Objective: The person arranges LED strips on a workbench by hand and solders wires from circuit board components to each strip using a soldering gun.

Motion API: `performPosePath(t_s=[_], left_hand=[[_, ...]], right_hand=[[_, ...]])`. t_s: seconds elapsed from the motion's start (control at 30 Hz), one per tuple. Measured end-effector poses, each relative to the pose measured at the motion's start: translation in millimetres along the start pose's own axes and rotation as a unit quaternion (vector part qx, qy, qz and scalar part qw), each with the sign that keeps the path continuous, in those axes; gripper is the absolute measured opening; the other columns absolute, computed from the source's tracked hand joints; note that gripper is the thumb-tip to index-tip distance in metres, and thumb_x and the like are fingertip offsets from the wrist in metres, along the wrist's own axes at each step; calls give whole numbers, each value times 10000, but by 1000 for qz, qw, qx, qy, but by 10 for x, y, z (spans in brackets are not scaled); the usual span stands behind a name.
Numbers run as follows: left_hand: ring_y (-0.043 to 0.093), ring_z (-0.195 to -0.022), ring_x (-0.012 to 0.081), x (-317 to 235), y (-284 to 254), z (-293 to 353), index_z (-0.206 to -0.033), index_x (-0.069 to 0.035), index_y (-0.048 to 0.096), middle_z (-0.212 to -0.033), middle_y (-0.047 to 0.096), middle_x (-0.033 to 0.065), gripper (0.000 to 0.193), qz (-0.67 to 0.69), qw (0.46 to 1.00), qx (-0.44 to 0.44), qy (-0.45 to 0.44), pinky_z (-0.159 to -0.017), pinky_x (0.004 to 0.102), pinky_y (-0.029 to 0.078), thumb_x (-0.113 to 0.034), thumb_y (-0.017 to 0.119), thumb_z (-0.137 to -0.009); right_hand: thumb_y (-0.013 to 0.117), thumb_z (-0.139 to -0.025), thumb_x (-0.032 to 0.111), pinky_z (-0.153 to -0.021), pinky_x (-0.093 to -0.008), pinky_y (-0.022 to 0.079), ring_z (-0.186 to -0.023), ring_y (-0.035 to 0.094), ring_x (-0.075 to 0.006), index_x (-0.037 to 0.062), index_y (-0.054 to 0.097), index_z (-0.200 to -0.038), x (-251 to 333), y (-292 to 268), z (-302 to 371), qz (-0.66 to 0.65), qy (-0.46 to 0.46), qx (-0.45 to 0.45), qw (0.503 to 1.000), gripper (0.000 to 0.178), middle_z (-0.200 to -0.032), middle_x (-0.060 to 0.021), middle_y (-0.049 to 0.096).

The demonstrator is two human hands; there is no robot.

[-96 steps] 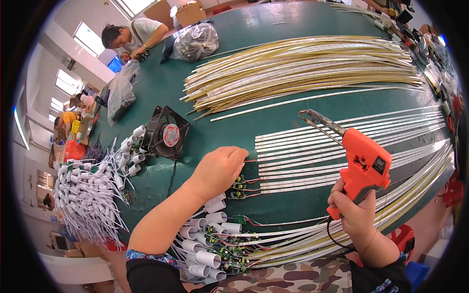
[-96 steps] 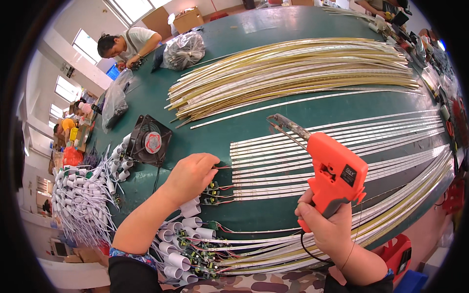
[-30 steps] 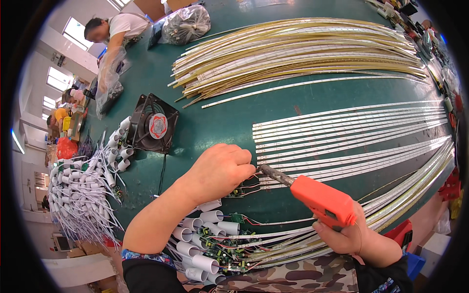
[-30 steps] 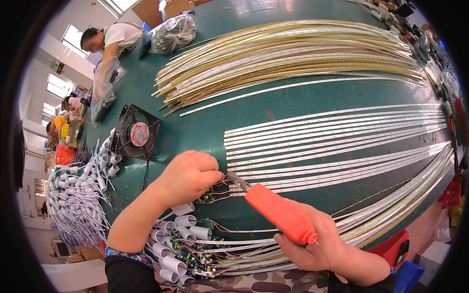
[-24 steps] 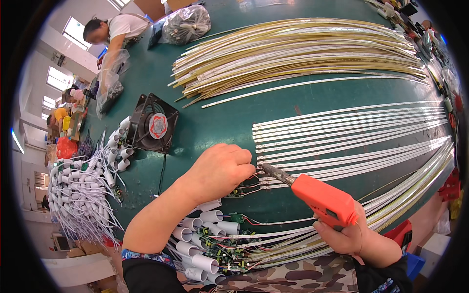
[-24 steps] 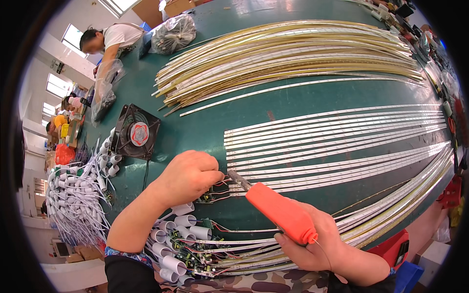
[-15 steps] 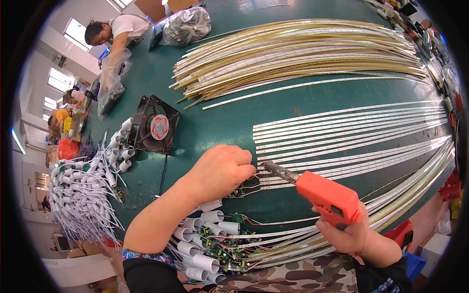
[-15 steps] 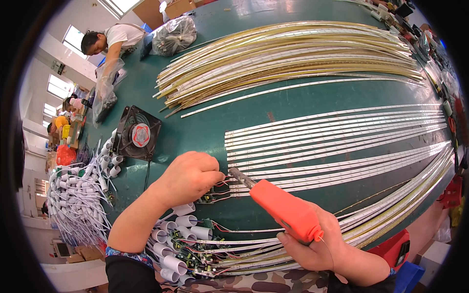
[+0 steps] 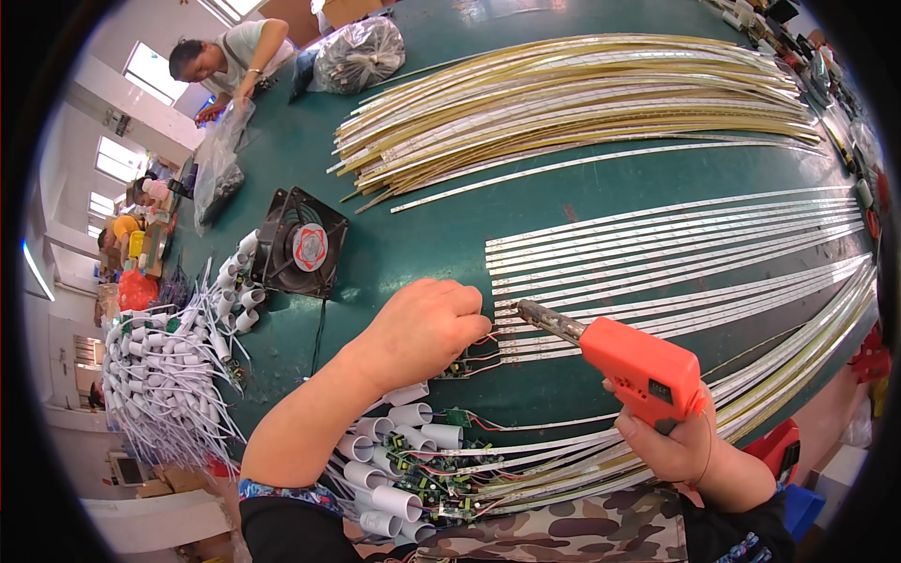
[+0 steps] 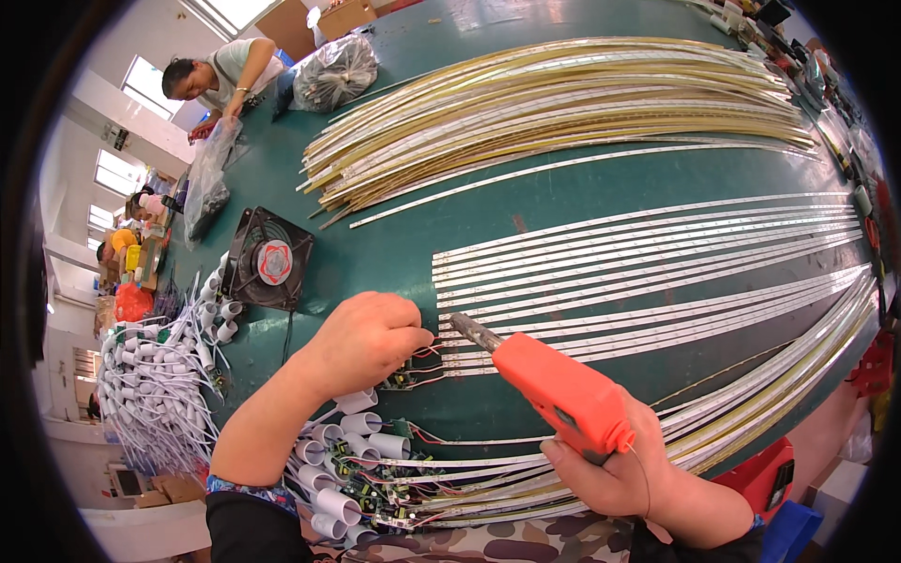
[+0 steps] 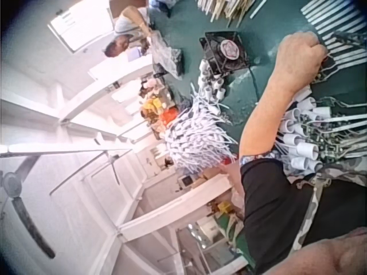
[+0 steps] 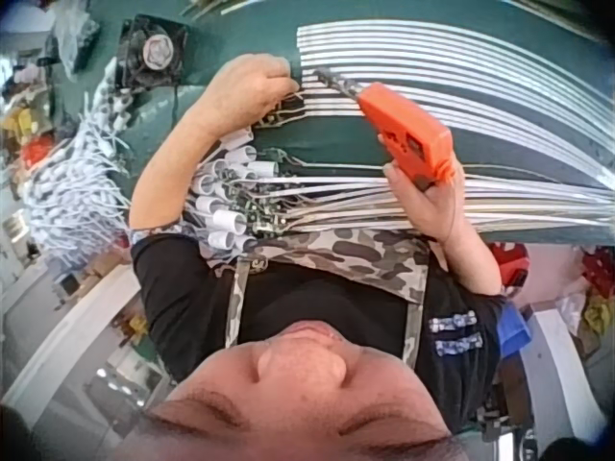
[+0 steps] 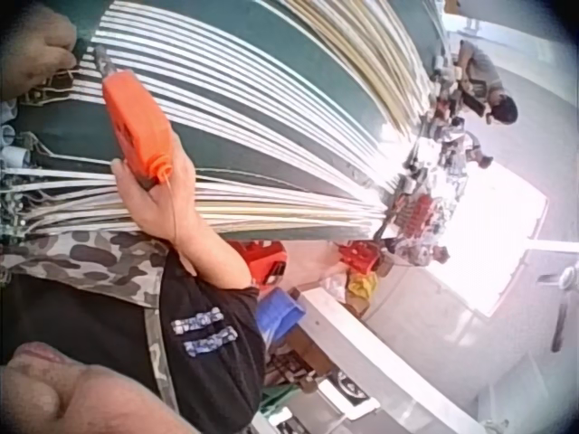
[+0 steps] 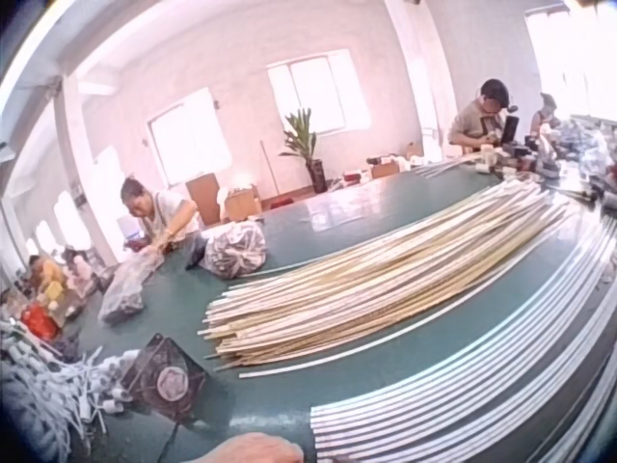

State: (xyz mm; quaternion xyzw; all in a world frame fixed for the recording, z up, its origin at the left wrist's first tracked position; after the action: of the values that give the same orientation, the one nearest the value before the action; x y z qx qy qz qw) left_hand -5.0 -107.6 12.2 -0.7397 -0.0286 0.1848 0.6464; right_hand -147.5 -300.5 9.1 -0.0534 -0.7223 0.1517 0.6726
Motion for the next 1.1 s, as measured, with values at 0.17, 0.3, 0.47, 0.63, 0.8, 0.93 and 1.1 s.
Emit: performPosePath(t_s=[0.17, 0.3, 0.47, 0.63, 0.8, 0.93, 1.1], left_hand=[[614, -745, 276, 50, 5, 33, -868, -86, 684, -788, 612, 51, 124, 27, 998, 2, -48, -627, 392, 500, -94, 687, -744], [623, -739, 269, 88, -2, 83, -851, -87, 658, -791, 620, 52, 100, 53, 995, -15, -83, -628, 373, 510, -94, 707, -764], [621, -730, 267, 134, -36, 98, -826, -65, 630, -792, 622, 60, 115, 113, 986, -35, -119, -626, 365, 509, -80, 726, -763], [621, -752, 274, 148, -39, 121, -834, -62, 633, -808, 624, 65, 104, 131, 983, -37, -126, -640, 365, 513, -68, 713, -768], [625, -767, 276, 109, -7, 91, -862, -68, 640, -832, 632, 62, 115, 83, 991, -22, -108, -655, 376, 519, -55, 694, -761], [621, -749, 274, 49, 2, 75, -869, -89, 654, -807, 618, 49, 152, 35, 997, -40, -64, -643, 385, 514, -47, 680, -726], [609, -719, 264, 7, 14, 45, -836, -93, 670, -760, 584, 38, 147, 3, 998, -43, -51, -631, 386, 503, -49, 674, -695]], right_hand=[[605, -811, 2, -873, -327, 497, -878, 628, -137, -65, 448, -1314, 18, -8, -30, -21, -12, -5, 1000, 531, -955, -102, 644], [596, -817, -4, -879, -323, 490, -911, 624, -145, -62, 431, -1333, 12, -17, -25, -29, -8, 1, 1000, 545, -1035, -121, 636], [592, -821, -4, -904, -331, 482, -975, 612, -159, -61, 415, -1348, 72, -37, -60, -27, -31, -11, 999, 559, -1091, -133, 615], [587, -822, -11, -937, -360, 485, -992, 612, -165, -63, 408, -1352, 49, -31, -48, -45, -7, -6, 999, 562, -1081, -130, 607], [586, -814, -23, -924, -361, 498, -901, 627, -155, -66, 420, -1333, 24, -5, -52, -32, -2, 1, 999, 546, -981, -103, 621], [690, -785, 87, -654, -315, 486, -689, 599, -204, -23, 532, -1229, -81, 22, -4, -32, -11, -47, 998, 484, -854, -78, 641], [702, -785, 93, -612, -316, 474, -638, 578, -198, -22, 543, -1196, -65, 49, -18, -31, 14, -51, 998, 455, -759, -56, 614]])
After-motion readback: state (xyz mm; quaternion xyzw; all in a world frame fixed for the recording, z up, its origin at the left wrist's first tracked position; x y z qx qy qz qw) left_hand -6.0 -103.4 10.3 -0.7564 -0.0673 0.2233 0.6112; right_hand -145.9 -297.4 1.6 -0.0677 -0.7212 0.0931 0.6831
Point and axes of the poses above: each hand's wrist, its own z-axis away from the middle knuckle, its own y-axis out of the palm, x = y × z, the point moved 7 cm from there along -z, towards the middle knuckle
